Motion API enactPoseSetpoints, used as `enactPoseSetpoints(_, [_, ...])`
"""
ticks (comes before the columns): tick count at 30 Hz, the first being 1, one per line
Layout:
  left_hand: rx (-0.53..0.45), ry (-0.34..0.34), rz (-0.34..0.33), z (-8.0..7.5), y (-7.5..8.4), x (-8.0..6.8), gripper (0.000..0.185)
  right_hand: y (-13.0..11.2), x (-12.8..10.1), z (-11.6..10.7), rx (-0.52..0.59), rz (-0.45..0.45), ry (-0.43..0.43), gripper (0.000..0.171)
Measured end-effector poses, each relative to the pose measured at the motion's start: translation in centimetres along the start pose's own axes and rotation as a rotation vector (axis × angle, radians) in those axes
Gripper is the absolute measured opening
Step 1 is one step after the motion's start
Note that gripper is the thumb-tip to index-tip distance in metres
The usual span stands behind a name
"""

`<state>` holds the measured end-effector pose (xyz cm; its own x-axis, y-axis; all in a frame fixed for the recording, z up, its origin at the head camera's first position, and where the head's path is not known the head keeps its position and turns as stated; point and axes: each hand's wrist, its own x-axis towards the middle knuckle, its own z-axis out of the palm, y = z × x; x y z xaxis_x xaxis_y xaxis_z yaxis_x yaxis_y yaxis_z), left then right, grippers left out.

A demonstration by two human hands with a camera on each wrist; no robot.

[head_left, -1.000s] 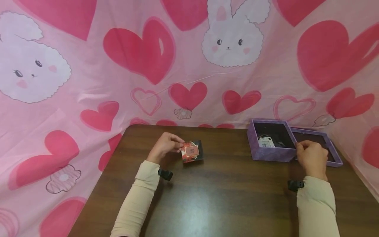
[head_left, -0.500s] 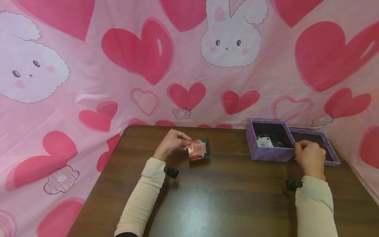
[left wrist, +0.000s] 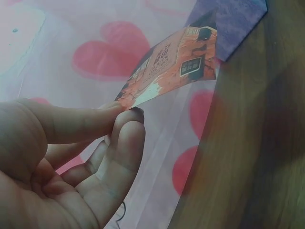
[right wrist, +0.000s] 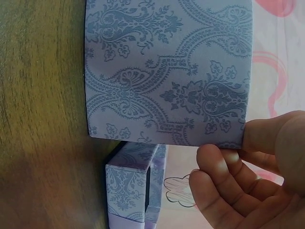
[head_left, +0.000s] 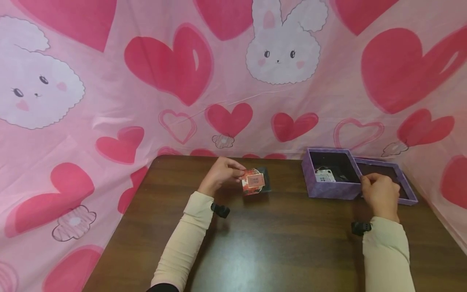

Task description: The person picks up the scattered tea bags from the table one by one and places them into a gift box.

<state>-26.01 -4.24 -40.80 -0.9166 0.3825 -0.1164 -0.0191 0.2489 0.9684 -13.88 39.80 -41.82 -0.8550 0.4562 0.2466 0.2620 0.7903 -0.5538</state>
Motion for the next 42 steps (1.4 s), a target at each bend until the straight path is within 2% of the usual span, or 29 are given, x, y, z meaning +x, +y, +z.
enactPoseSetpoints(4, [-0.057,-0.011,-0.016,0.6,0.2,0.2,0.014,0.0,-0.2,0.2,0.002,-0.009,0.015,0.034])
enactPoseSetpoints(8, [-0.104,-0.010,0.004,1.3,0.8,0.6,0.014,0.1,-0.1,0.2,0.010,-0.006,0.025,0.034])
enactPoseSetpoints(15, [-0.074,-0.025,0.051,2.5,1.6,1.2,0.014,0.1,-0.1,0.1,0.017,-0.001,0.012,0.035])
enactPoseSetpoints(25, [-0.093,-0.052,0.068,4.4,2.6,1.8,0.014,-0.3,-0.2,0.2,0.005,0.002,0.025,0.033])
enactPoseSetpoints(35, [-0.186,-0.085,0.081,6.4,2.8,3.3,0.013,-0.5,-0.2,0.0,0.007,0.026,0.003,0.033])
enactPoseSetpoints(42, [-0.217,-0.115,0.062,8.1,3.7,4.2,0.014,-0.3,-0.2,0.1,0.009,0.029,0.005,0.034])
